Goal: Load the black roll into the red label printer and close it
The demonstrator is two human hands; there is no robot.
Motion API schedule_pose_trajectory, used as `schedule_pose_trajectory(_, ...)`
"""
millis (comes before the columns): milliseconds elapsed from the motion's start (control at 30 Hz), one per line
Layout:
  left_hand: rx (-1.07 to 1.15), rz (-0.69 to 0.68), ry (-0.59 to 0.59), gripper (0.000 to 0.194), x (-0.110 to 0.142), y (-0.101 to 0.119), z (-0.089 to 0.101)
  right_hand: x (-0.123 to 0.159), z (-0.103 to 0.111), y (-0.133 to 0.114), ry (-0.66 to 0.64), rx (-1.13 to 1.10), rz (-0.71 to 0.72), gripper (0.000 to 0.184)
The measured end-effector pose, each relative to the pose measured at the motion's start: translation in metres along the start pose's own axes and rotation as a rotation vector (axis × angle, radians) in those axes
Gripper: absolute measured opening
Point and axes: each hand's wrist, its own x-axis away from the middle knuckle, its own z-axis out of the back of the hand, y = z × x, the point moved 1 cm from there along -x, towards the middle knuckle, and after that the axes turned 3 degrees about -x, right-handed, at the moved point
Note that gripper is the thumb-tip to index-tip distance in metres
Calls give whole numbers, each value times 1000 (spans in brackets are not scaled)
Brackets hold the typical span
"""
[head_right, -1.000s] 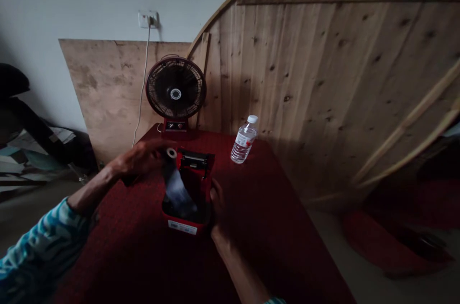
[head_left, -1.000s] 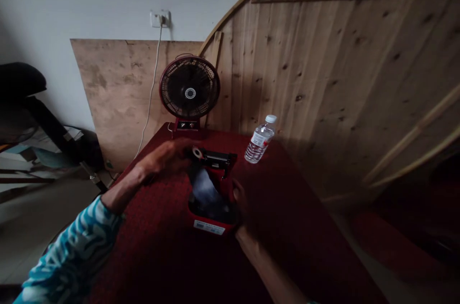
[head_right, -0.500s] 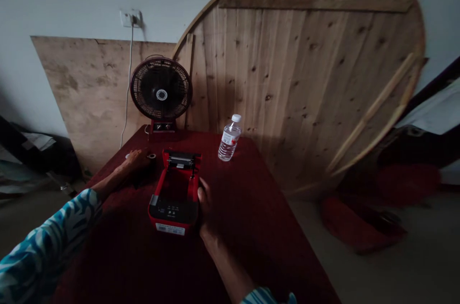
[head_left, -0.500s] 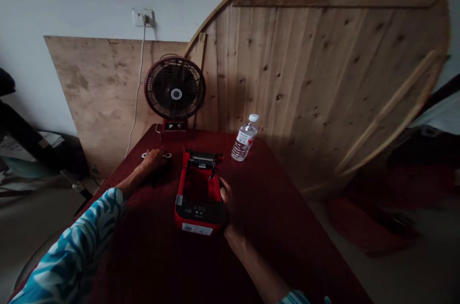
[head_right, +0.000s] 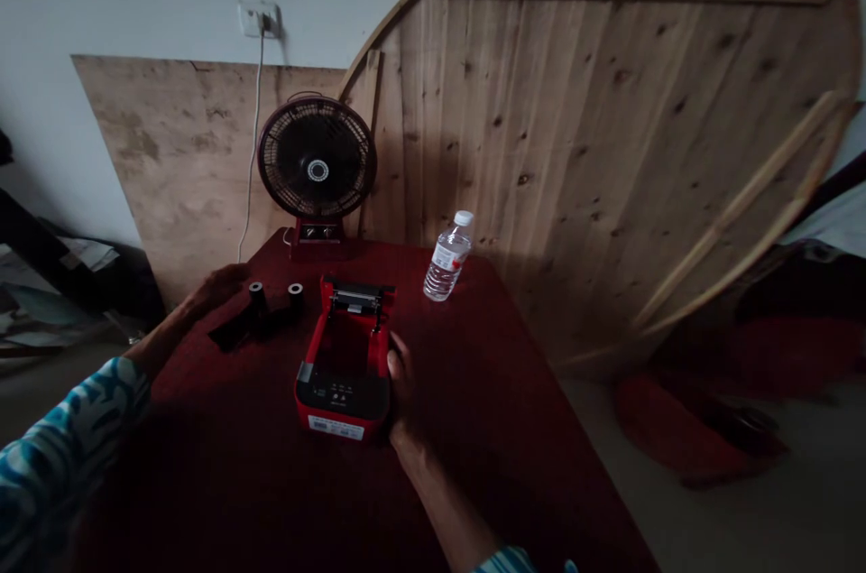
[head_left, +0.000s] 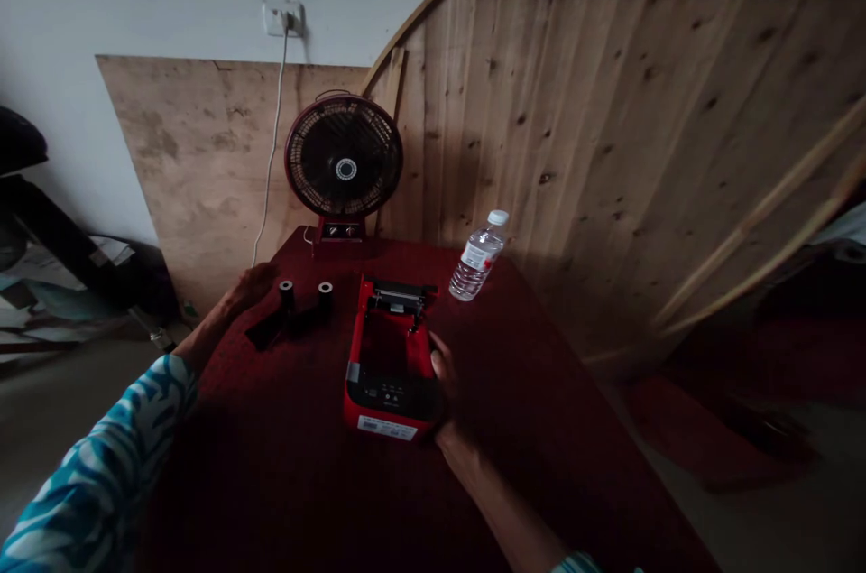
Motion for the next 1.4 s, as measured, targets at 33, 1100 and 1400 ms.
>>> schedule_pose_trajectory(33,27,6,-17,33,2,-6,-2,0,0,1,11,-8,-23,46)
schedule_pose_trajectory(1100,-514,-541,-443,38,78,175,-54,6,-6,-7,-53,-124,-5,45)
schedule_pose_trajectory(1400,-624,-522,-612,30,66,191,-86,3,-3,-4,-90,-104,25,42)
